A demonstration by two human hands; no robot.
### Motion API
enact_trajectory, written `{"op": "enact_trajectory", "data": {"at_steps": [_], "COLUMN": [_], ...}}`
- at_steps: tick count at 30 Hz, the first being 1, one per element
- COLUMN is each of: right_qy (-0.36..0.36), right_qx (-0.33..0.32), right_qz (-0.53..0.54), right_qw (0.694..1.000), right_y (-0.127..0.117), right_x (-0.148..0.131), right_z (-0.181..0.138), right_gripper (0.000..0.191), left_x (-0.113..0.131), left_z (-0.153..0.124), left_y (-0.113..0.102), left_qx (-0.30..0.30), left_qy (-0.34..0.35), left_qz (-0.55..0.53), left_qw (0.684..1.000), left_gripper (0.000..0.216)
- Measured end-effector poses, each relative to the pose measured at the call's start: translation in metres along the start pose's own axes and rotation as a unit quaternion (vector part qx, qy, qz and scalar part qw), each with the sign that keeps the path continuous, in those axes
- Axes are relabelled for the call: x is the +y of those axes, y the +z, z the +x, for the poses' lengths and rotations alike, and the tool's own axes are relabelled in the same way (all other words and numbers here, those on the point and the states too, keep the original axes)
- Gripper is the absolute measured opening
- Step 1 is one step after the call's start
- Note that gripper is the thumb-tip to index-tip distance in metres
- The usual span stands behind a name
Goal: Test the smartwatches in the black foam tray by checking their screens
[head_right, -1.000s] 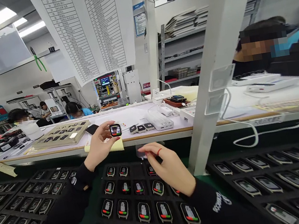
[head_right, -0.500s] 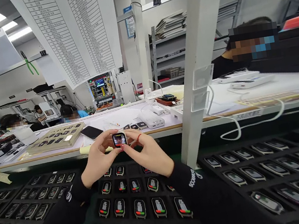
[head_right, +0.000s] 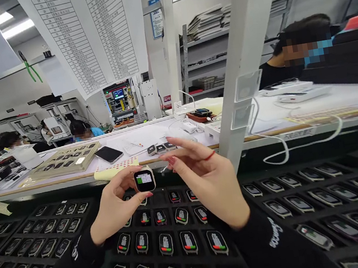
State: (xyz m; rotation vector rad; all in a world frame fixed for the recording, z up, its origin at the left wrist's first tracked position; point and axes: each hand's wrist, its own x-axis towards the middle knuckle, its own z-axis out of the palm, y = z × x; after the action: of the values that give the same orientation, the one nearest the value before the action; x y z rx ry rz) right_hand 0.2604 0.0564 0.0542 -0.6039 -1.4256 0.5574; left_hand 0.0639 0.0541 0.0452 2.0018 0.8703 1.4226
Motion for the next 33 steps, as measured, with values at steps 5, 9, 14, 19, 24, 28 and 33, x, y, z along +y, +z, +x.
{"op": "enact_trajectory", "data": {"at_steps": [5,9,14,19,24,28,33], "right_qy": [0.004,0.028,0.034,0.027,0.024,0.023,0.023], "right_qx": [-0.100,-0.118,-0.126,-0.124,-0.124,-0.120,-0.115], "right_qz": [-0.043,-0.071,-0.082,-0.096,-0.098,-0.089,-0.082], "right_qw": [0.994,0.990,0.988,0.987,0.987,0.988,0.990], "right_y": [0.002,0.007,0.008,0.010,0.011,0.011,0.012], "right_x": [-0.010,-0.009,-0.009,-0.011,-0.011,-0.010,-0.008], "right_z": [-0.011,-0.014,-0.015,-0.016,-0.015,-0.016,-0.016], "right_gripper": [0.026,0.031,0.031,0.034,0.029,0.020,0.018], "left_x": [0.003,0.006,0.008,0.008,0.006,0.005,0.003], "left_z": [-0.005,-0.008,-0.012,-0.013,-0.014,-0.015,-0.016], "left_y": [0.002,0.004,0.005,0.004,0.005,0.006,0.006], "left_qx": [-0.008,-0.011,-0.021,-0.022,-0.026,-0.026,-0.024], "left_qy": [-0.021,-0.027,-0.034,-0.039,-0.042,-0.042,-0.043], "left_qz": [-0.012,-0.010,-0.010,-0.006,-0.006,-0.017,-0.018], "left_qw": [1.000,1.000,0.999,0.999,0.999,0.999,0.999], "left_gripper": [0.047,0.048,0.049,0.050,0.051,0.050,0.050]}}
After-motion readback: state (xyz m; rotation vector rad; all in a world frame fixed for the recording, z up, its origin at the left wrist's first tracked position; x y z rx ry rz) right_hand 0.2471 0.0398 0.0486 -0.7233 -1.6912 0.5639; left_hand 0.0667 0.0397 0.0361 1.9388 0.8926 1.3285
